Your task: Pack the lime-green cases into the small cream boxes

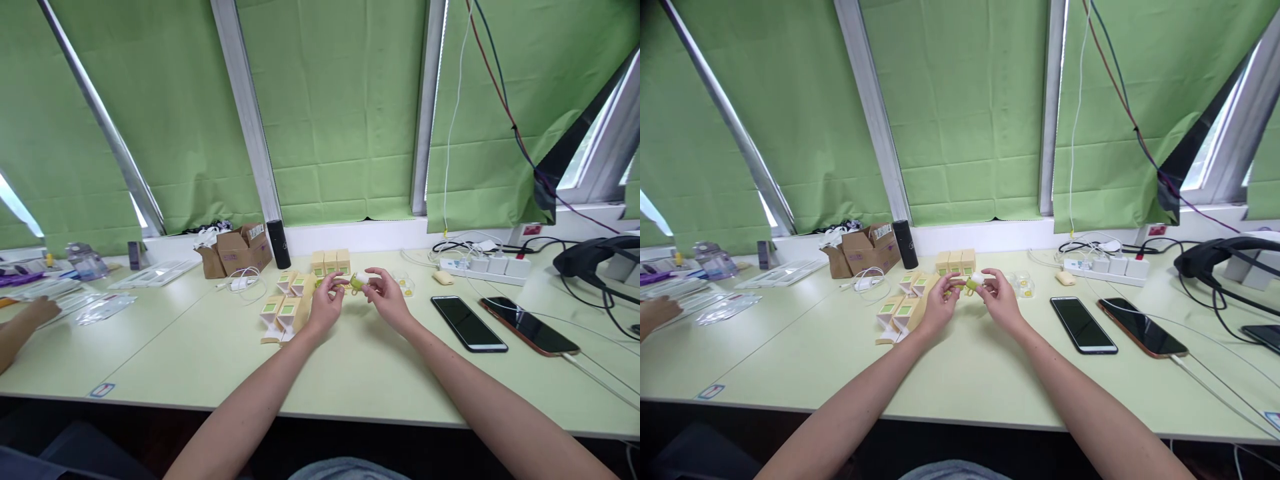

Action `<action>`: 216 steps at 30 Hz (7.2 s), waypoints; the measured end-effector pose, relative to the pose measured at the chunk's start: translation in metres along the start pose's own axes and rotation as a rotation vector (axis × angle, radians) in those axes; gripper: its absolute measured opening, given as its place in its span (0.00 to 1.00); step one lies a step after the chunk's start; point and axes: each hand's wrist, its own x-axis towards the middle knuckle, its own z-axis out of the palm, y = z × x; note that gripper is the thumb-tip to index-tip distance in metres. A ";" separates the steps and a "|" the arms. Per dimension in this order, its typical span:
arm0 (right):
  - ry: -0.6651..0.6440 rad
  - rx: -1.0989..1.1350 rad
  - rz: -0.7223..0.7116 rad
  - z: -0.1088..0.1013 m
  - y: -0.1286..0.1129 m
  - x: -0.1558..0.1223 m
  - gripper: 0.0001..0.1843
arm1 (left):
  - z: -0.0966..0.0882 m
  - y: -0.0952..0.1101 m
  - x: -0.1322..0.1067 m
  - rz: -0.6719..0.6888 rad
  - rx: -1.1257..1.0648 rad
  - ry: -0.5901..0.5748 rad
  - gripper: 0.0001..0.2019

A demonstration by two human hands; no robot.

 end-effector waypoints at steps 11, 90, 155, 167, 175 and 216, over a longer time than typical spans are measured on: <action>-0.003 0.286 0.251 0.000 -0.008 0.002 0.34 | -0.004 0.007 -0.007 0.522 0.595 -0.152 0.27; -0.295 -0.439 0.176 -0.008 0.043 -0.006 0.30 | -0.003 -0.008 0.016 -0.168 -0.038 0.123 0.30; -0.144 0.306 0.286 -0.002 0.009 -0.005 0.34 | 0.000 0.004 0.002 -0.085 -0.039 -0.110 0.25; -0.171 0.318 0.270 -0.002 0.009 -0.005 0.32 | 0.000 0.001 0.002 -0.103 -0.059 -0.115 0.26; -0.176 0.331 0.248 -0.001 0.007 -0.006 0.32 | 0.001 -0.002 0.002 -0.109 -0.084 -0.087 0.27; -0.199 0.741 0.378 -0.006 0.014 -0.002 0.17 | 0.004 0.008 -0.003 0.060 0.048 -0.041 0.14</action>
